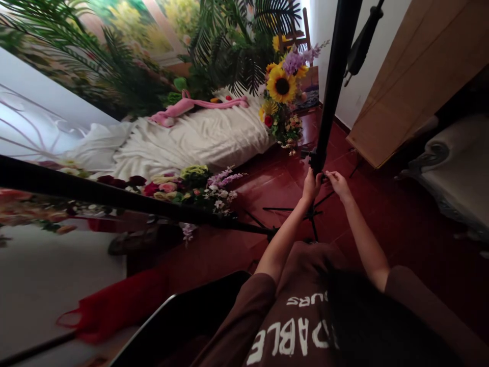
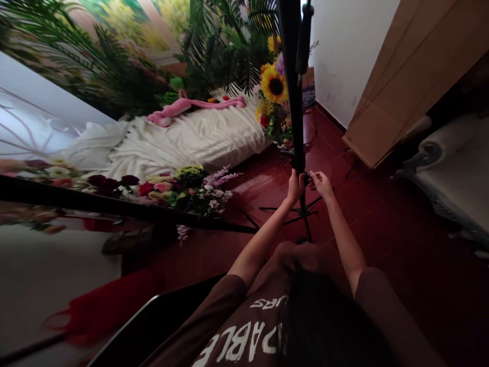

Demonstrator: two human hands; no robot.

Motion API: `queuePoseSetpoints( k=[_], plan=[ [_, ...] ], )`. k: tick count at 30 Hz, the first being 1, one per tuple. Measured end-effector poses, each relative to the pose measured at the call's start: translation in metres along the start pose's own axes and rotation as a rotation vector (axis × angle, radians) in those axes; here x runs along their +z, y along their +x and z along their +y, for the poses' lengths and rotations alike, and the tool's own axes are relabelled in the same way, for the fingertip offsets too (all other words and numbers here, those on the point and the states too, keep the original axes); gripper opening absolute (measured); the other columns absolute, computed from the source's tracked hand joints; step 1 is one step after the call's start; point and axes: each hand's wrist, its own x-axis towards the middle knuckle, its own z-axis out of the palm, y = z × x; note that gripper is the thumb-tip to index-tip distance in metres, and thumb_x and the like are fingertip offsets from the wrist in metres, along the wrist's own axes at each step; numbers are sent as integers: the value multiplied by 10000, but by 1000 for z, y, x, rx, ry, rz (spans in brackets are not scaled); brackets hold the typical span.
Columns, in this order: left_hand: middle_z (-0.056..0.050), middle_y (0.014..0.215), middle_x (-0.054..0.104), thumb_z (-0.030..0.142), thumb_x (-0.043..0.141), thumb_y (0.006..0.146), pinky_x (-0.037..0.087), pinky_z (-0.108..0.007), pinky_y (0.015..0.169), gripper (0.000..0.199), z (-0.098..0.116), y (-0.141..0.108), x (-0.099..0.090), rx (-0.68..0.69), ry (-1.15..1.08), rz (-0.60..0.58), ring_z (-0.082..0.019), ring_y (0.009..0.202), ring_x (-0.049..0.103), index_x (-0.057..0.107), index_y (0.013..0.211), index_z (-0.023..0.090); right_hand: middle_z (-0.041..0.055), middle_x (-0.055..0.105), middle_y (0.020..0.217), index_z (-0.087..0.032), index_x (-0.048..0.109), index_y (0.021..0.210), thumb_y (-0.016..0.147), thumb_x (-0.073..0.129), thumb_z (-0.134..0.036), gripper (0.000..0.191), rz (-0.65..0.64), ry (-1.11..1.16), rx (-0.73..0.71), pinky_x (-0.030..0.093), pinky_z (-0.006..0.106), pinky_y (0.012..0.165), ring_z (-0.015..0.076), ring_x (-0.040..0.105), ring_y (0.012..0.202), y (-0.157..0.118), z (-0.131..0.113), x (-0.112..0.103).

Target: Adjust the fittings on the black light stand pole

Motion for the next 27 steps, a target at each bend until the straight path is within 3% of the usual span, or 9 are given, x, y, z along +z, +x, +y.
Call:
queuePoseSetpoints(
  k=[7, 13, 17, 20, 24, 27],
  plan=[
    [-98, 974, 688, 362, 510, 937, 513, -283, 783, 332, 0, 0, 0, 4, 5, 3, -176, 857, 663, 547, 1217, 189, 36, 772, 946, -212, 739, 943, 690, 820, -405, 329, -242, 124, 48, 556, 212, 697, 116, 706, 786, -1, -2, -29],
    [-122, 1042, 685, 349, 519, 928, 524, -317, 828, 348, 0, 0, 0, 31, 1, 13, -192, 918, 668, 539, 1238, 190, 28, 775, 1018, -238, 779, 954, 567, 853, -273, 395, -281, 115, 55, 548, 283, 869, 160, 710, 947, 14, -1, -36],
    [-105, 1012, 684, 342, 517, 930, 521, -304, 817, 317, 3, 0, -1, 33, 3, 8, -183, 905, 665, 550, 1210, 199, 17, 773, 853, -226, 777, 760, 535, 821, -220, 230, -174, 50, -81, 549, 390, 930, 192, 714, 874, 23, 4, -29],
    [-80, 951, 678, 336, 524, 928, 512, -287, 778, 272, 5, -1, -2, 18, 19, 5, -169, 845, 656, 564, 1161, 201, 31, 768, 898, -226, 748, 640, 622, 723, -214, 33, -63, -22, -240, 539, 432, 956, 212, 708, 927, 20, 6, -22],
    [-77, 951, 672, 337, 523, 931, 508, -279, 763, 244, 7, -1, -3, 21, 20, 7, -165, 837, 649, 569, 1128, 200, 29, 757, 1045, -239, 760, 701, 752, 577, -225, 191, 21, -70, -462, 518, 432, 1008, 208, 687, 1046, 6, 6, -14],
    [-89, 991, 669, 345, 507, 939, 510, -284, 786, 239, 8, -1, -2, 42, 9, 16, -167, 871, 651, 564, 1119, 198, 27, 765, 1013, -238, 773, 877, 755, 559, -206, 248, 12, -60, -499, 537, 416, 983, 197, 701, 1006, -3, 7, -7]
  ],
)
